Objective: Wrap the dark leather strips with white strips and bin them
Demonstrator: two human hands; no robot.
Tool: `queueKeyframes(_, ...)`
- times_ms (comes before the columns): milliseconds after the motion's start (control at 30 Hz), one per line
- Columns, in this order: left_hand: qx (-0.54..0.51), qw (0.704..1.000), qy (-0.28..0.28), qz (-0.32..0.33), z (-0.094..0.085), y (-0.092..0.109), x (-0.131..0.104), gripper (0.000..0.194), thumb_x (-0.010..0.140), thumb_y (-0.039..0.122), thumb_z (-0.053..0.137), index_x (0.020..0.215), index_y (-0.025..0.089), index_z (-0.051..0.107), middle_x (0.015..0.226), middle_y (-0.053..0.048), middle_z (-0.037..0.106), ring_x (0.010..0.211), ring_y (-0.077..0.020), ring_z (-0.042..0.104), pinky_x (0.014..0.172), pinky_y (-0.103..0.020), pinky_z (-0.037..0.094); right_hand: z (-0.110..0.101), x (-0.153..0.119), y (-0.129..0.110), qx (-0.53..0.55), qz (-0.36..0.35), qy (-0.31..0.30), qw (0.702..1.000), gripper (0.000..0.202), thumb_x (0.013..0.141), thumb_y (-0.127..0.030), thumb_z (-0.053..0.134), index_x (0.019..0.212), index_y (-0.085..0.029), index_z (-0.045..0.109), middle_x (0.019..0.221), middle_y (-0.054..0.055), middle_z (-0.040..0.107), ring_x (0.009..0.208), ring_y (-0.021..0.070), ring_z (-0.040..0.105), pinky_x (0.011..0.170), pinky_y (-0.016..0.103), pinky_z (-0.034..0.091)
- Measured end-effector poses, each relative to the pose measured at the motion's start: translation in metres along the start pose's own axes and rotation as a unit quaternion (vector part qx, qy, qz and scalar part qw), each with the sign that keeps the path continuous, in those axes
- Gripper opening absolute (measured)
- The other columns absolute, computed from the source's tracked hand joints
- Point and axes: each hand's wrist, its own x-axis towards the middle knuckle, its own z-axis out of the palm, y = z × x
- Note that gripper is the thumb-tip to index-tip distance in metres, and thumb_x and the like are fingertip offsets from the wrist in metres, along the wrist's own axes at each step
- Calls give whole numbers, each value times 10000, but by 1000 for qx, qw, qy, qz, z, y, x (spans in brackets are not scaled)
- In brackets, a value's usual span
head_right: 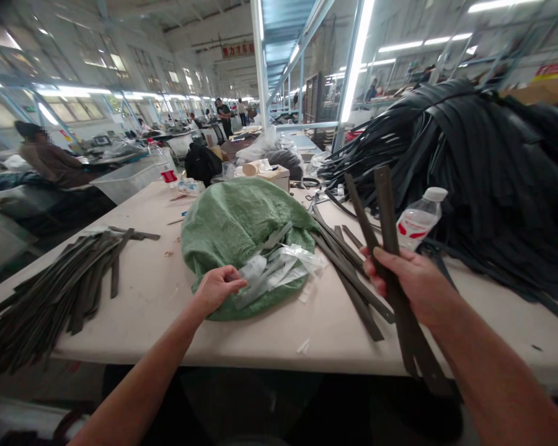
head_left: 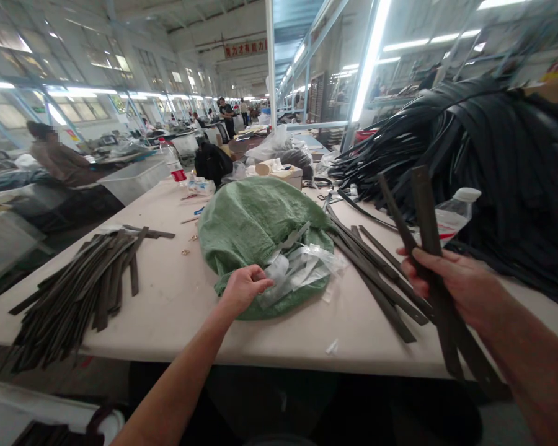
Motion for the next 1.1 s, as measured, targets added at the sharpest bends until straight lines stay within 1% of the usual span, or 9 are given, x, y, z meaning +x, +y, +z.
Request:
queueKeyframes(67, -88, 996, 9, -23, 4, -3, -1, 317, 663, 411, 743, 601, 192, 523, 515, 47, 549, 495, -119, 511, 510, -221, 365, 13, -34, 18, 87, 105, -46, 990, 336, 677, -442, 783, 838, -162, 691, 588, -4, 564, 388, 75, 455, 335, 179, 322)
queueKeyframes(133, -189, 979, 2, -73, 11, -3, -3, 414, 609, 460, 781, 575, 190, 469, 476, 61, 503, 446, -101, 484, 466, -207, 350, 31, -62, 43, 125, 156, -65, 978, 393, 669, -488, 792, 858, -162, 678, 588, -15, 554, 393, 70, 449, 340, 170, 313)
queueKeyframes(233, -318, 937, -15, -148, 22, -2, -8, 508, 599, 580, 761, 572, 186, 442, 457, 69, 463, 414, -83, 465, 418, -185, 337, 54, -86, 78, 159, 192, -83, 965, 448, 664, -514, 797, 895, -153, 666, 601, -28, 552, 405, 58, 438, 363, 162, 317)
queueKeyframes(333, -371, 909, -40, -184, 25, -1, -14, 500, 662, 627, 700, 638, 178, 482, 510, 55, 508, 423, -76, 490, 416, -173, 380, 67, -97, 97, 165, 195, -87, 963, 469, 690, -540, 772, 924, -150, 657, 594, -37, 551, 405, 54, 431, 374, 162, 312)
queueKeyframes(567, -454, 848, -140, -234, 21, 7, -28, 262, 691, 312, 778, 788, 141, 605, 774, -50, 682, 607, -118, 648, 524, -187, 508, 65, -119, 100, 71, 152, -97, 981, 516, 808, -606, 627, 1064, -159, 651, 561, -42, 544, 390, 68, 431, 386, 183, 297)
queueKeyframes(700, -517, 810, -126, -244, 37, 15, -35, 236, 690, 254, 785, 766, 147, 589, 746, -31, 681, 604, -119, 659, 542, -188, 526, 63, -148, 109, 10, 145, -122, 982, 516, 822, -627, 586, 1018, -157, 671, 552, -29, 543, 408, 96, 467, 404, 212, 339)
queueKeyframes(833, -543, 795, -108, -249, 53, 19, -44, 221, 723, 261, 754, 762, 153, 566, 698, -20, 669, 578, -121, 657, 531, -194, 532, 62, -171, 123, -6, 162, -135, 978, 530, 831, -655, 544, 967, -159, 675, 541, -28, 536, 396, 99, 471, 404, 218, 347)
queueKeyframes(1000, -542, 785, -133, -267, 59, 18, -57, 216, 685, 156, 757, 790, 146, 568, 721, -35, 681, 606, -129, 667, 547, -199, 544, 66, -175, 130, 7, 189, -128, 974, 579, 799, -693, 548, 953, -147, 665, 541, -29, 530, 386, 95, 460, 396, 216, 332)
queueKeyframes(1100, -546, 773, -148, -287, 59, 17, -59, 213, 686, 98, 738, 850, 128, 606, 699, -26, 668, 584, -113, 652, 577, -202, 552, 68, -175, 132, -5, 177, -133, 975, 591, 810, -695, 530, 976, -143, 661, 553, -26, 533, 401, 100, 469, 413, 222, 352)
